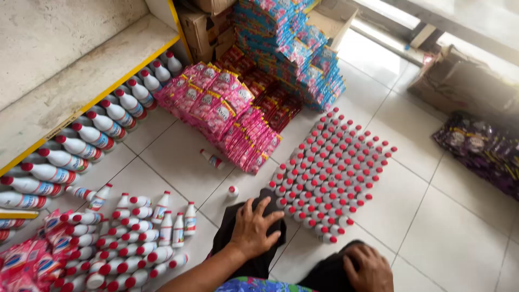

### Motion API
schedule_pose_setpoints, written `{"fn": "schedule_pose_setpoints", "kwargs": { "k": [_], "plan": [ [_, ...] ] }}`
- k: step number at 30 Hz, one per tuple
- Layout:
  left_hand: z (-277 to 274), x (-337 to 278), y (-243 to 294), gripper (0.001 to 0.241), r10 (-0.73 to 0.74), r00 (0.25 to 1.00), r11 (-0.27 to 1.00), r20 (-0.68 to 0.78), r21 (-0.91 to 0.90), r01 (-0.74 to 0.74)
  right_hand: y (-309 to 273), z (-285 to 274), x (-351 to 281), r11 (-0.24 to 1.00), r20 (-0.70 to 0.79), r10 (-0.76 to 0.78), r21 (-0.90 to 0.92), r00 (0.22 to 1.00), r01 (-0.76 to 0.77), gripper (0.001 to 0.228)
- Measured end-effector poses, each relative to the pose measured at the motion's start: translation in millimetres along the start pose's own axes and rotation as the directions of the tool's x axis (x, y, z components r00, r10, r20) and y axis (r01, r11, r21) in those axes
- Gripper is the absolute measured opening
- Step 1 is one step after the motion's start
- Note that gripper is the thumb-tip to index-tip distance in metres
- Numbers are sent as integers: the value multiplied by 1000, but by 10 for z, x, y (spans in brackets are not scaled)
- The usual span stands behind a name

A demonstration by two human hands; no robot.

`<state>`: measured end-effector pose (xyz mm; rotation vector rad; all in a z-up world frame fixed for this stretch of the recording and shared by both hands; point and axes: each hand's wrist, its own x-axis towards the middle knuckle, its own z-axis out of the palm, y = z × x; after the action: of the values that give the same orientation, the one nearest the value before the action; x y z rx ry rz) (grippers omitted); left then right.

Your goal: Organizing and stacking numerous small white product bottles with red caps on a store floor.

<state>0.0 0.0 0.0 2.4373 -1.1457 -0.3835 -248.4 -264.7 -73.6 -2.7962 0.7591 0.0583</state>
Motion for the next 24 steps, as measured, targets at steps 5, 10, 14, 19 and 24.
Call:
{"fn": "schedule_pose_setpoints", "kwargs": {
  "k": [5,10,14,19,24],
  "plan": [
    [122,-284,-468,52,148,949,964,-279,-172,-201,-226,-306,-95,1000,-30,-4,31,1000,4,18],
    [190,-758,-1189,49,27,962,855,-272,-492,-163,-268,-376,-150,997,32,71,-16,997,-70,21],
    [1042,-1566,-2547,41,-319,931,814,179,-450,366,-163,-277,-103,989,92,122,-92,988,-113,26],
    [1512,-2614,-3262,37,-447,606,667,658,-206,716,-381,-259,176,967,318,232,-173,919,-184,36],
    [1768,-3192,-3105,47,-321,134,156,938,-87,984,-701,-273,267,938,467,245,-337,850,-85,40]
  ]
}}
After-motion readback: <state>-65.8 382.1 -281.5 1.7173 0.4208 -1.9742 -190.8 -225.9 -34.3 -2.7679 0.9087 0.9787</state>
